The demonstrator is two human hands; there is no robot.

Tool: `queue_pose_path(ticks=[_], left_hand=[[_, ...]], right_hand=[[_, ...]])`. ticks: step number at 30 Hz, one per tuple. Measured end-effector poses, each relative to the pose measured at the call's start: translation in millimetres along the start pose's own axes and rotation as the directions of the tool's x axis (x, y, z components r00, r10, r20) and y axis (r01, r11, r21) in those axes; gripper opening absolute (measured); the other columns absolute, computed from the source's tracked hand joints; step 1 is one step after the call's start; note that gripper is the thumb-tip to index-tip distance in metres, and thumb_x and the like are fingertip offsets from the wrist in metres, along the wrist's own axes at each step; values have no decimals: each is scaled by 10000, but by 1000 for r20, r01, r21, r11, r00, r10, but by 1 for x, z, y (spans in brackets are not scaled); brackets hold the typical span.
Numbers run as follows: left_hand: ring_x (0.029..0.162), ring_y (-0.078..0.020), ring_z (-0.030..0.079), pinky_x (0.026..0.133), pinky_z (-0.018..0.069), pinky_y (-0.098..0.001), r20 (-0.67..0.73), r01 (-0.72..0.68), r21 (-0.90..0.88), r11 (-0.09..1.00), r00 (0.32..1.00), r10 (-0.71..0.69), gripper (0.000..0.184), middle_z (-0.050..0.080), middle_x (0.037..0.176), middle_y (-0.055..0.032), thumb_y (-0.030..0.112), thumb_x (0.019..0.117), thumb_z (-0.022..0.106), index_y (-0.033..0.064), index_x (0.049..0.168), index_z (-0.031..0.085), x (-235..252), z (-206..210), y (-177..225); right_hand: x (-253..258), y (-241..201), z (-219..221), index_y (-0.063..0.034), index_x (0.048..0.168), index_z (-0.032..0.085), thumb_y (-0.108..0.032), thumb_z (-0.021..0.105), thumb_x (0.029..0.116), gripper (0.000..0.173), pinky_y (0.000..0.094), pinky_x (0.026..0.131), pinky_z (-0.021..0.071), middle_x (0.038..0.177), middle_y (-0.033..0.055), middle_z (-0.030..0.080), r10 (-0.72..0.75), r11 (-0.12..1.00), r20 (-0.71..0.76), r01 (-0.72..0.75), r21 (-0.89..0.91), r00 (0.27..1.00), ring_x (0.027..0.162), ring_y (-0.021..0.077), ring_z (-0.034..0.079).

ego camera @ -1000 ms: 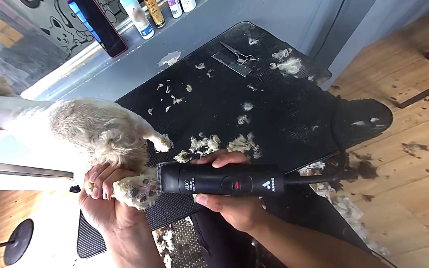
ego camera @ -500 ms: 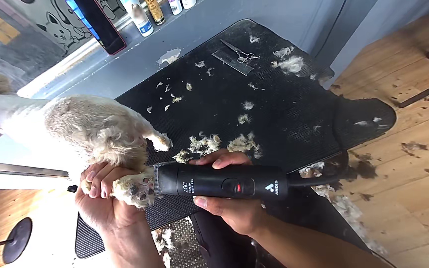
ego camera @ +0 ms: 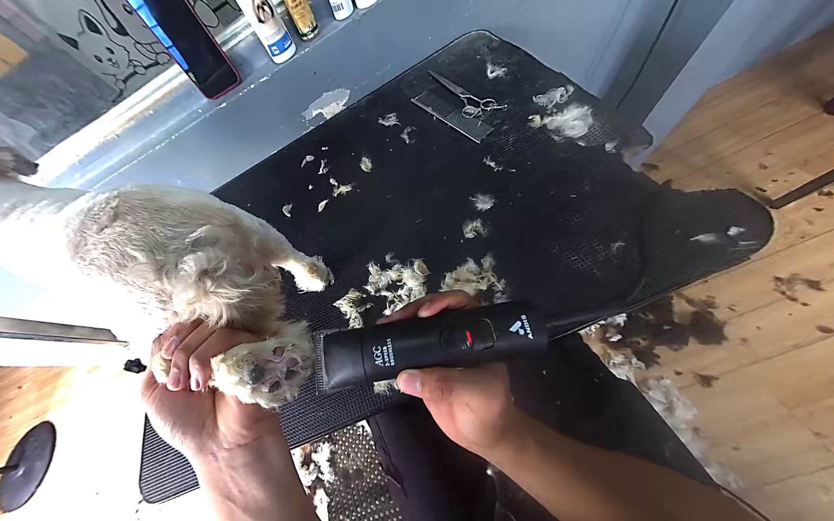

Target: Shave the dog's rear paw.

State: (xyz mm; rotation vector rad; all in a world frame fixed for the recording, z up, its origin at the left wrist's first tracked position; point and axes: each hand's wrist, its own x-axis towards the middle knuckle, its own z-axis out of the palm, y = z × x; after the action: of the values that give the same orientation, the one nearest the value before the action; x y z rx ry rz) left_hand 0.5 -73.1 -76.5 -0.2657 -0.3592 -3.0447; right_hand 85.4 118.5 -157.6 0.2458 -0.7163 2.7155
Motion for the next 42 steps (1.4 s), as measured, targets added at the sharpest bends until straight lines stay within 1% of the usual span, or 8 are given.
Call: queue_pose_path(ticks=[4,11,15,19,23,29,37,42], left_hand=[[452,-20,486,423,395,-136,17,25,-18,1000,1000,-24,486,479,539,36,222,1034,243,42,696,542,0,0,0],[446,-15,481,417,387,-132,6,19,-43,999,1000,-19,494,475,533,36,226,1030,230,45,683,533,-4,1,-2],[446,-13,479,416,384,-131,16,9,-29,1000,1000,-9,476,469,532,36,212,1027,238,48,689,531,-4,0,-1],[450,-22,491,416,392,-135,5,5,-32,999,1000,-5,481,479,537,28,208,1031,233,31,708,542,-5,2,-4],[444,-17,481,415,386,-133,1,18,-28,999,1000,-18,476,478,536,34,216,1027,237,39,705,540,-5,2,-3],[457,-17,488,423,392,-133,26,42,-63,997,999,-40,466,485,550,34,215,1028,253,36,713,548,-3,2,-4],[458,-24,494,423,400,-139,17,46,-31,998,999,-45,497,496,553,22,235,1034,231,31,722,559,-3,3,-4],[453,-25,490,422,397,-140,11,52,-38,998,999,-51,490,489,547,24,234,1028,241,28,711,553,-3,4,-5]], right_hand=[[-2,2,6,-85,1166,621,116,769,749,486,480,918,588,1144,170,668,39,999,-7,-39,22,999,1095,293,679],[2,-2,12,-77,1188,617,121,761,757,495,461,908,592,1134,177,673,56,997,26,-57,50,998,1072,284,689],[3,-3,15,-78,1188,614,116,744,773,476,428,881,599,1129,184,685,100,993,28,-101,55,995,1051,266,700],[5,-7,20,-80,1201,607,110,731,804,457,419,890,598,1139,177,687,147,987,46,-149,61,988,1054,256,702],[7,-9,18,-118,1206,632,63,750,829,434,433,866,610,1160,148,679,207,965,40,-210,154,978,1039,247,702],[2,-8,14,-97,1186,641,85,754,806,437,432,836,618,1112,164,689,183,976,-26,-178,122,983,1004,253,711],[7,-11,18,-82,1195,628,97,740,802,446,409,861,603,1107,168,692,150,984,18,-151,96,989,1017,239,706],[9,-14,17,-62,1194,613,120,729,789,459,421,878,601,1103,181,685,120,989,39,-123,79,992,1026,253,704]])
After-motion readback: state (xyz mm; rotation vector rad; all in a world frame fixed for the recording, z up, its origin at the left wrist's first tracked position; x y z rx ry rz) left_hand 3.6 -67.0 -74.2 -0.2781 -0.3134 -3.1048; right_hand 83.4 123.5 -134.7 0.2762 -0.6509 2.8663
